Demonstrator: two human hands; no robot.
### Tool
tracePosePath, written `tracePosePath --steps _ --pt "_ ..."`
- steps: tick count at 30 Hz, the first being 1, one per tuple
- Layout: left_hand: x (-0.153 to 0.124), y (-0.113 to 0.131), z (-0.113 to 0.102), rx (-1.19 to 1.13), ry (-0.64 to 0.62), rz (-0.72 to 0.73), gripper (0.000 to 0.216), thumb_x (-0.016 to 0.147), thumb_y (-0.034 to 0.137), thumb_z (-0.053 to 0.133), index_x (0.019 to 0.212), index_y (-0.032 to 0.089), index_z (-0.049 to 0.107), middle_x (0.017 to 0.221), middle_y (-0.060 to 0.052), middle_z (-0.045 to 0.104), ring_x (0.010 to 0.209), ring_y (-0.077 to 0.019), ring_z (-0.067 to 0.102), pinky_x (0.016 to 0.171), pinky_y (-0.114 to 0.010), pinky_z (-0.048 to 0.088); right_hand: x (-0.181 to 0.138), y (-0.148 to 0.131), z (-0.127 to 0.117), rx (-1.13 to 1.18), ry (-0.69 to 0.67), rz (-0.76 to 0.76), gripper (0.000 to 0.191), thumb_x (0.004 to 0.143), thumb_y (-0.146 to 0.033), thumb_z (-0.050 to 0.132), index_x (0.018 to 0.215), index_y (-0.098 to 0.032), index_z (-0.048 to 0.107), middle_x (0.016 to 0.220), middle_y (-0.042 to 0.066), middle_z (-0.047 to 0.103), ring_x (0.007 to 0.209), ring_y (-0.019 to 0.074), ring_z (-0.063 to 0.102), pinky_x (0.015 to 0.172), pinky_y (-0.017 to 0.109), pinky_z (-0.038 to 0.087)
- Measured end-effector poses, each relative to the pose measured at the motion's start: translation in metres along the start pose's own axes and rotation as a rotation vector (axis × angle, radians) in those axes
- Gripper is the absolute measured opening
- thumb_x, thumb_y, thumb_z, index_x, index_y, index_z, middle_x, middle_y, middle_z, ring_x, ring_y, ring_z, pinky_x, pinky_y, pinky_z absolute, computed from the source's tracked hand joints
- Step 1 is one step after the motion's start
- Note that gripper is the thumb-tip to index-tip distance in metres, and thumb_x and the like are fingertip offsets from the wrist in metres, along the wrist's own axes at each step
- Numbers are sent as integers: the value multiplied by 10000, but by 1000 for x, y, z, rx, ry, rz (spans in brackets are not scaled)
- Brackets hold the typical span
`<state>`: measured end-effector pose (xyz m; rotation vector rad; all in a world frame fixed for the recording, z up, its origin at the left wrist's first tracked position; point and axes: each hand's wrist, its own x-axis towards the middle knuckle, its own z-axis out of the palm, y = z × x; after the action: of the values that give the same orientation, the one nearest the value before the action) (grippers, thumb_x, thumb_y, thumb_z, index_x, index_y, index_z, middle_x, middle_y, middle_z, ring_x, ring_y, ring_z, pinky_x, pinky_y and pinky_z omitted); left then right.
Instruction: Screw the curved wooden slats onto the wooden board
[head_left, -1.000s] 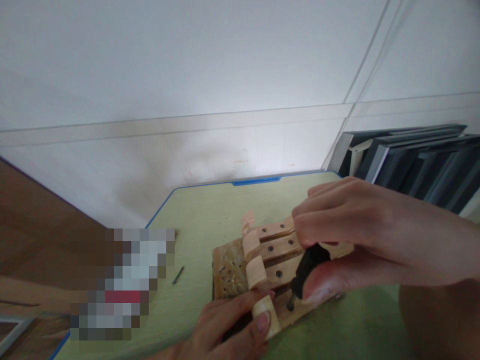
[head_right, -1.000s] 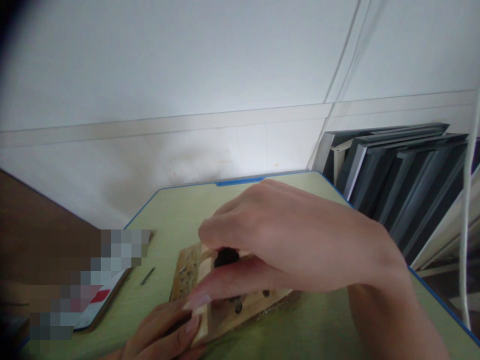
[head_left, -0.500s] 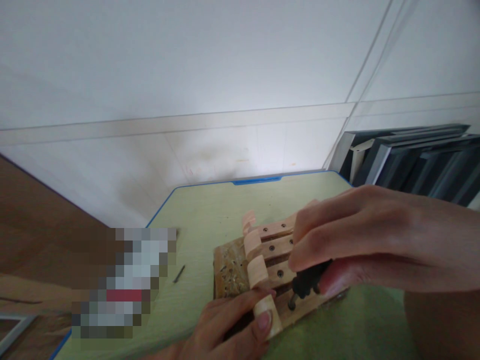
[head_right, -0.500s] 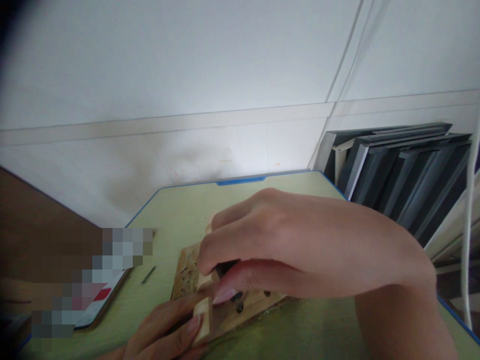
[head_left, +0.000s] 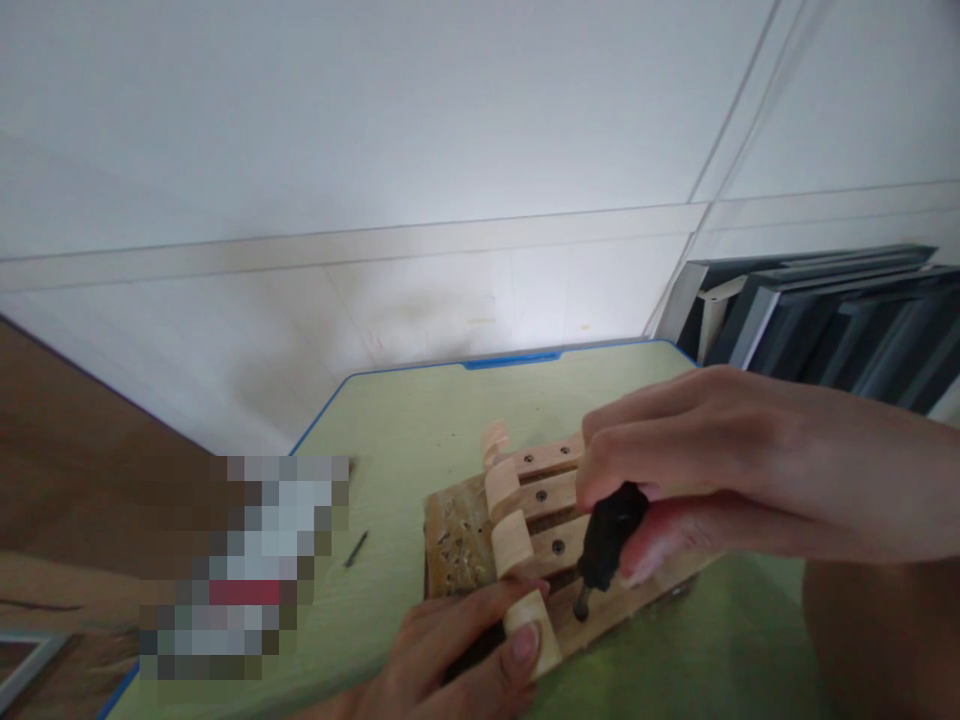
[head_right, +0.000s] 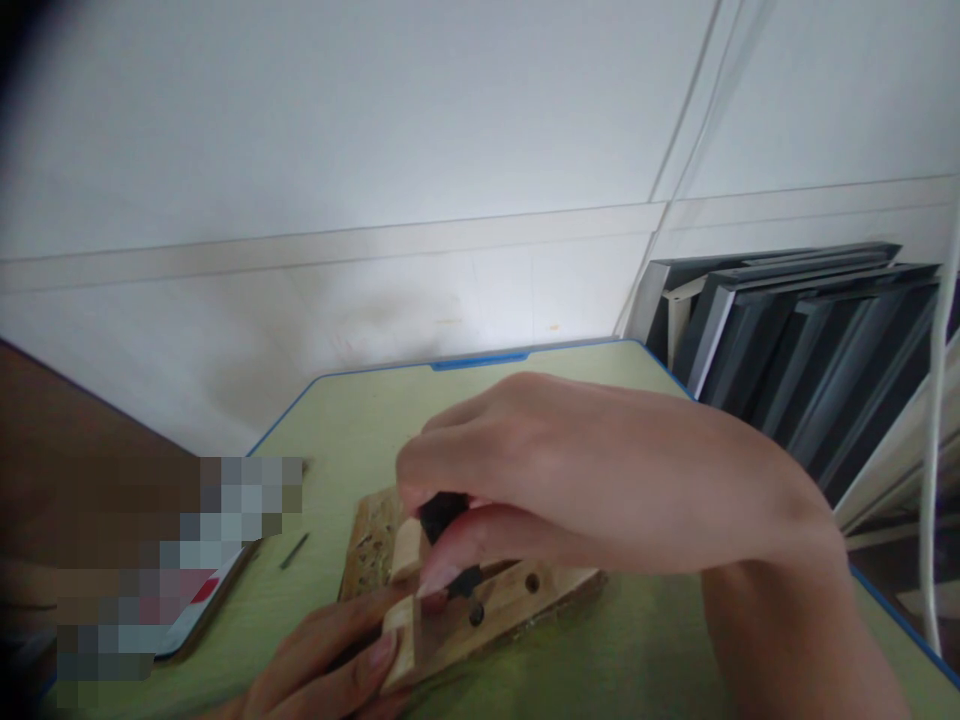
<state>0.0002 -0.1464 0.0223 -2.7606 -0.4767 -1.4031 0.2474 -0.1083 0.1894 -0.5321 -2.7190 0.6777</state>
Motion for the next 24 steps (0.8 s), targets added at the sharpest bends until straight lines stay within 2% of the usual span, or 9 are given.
tracePosePath --steps 5,11,18,24 --pt "-1 -1 -1 17 20 14 419 884 91 496 1301 127 480 1103 -122 649 1087 -143 606 765 -183 561 0 1 0 -33 -3 27 187 915 -266 563 926 -95 639 774 -21 590 728 49 529 647 142 373" --pt "-1 1 0 68 45 -29 407 901 133 482 1306 176 490 1071 -97 684 969 -123 660 721 -158 565 0 0 1 -80 10 -9 203 903 -296 582 841 -103 602 729 -42 543 696 31 493 621 139 341" --pt "-3 -2 2 44 37 6 421 913 143 465 1333 172 452 1080 -98 679 992 -112 650 709 -150 564 0 4 1 -134 47 -13 224 900 -298 589 775 -112 583 669 -57 475 630 24 440 572 143 304" --pt "-4 0 1 80 55 -19 396 907 134 481 1302 162 494 1146 -110 650 1018 -126 642 760 -164 562 1 4 2 -133 58 -12 280 869 -368 612 743 -119 586 656 -63 476 618 25 438 573 154 301"
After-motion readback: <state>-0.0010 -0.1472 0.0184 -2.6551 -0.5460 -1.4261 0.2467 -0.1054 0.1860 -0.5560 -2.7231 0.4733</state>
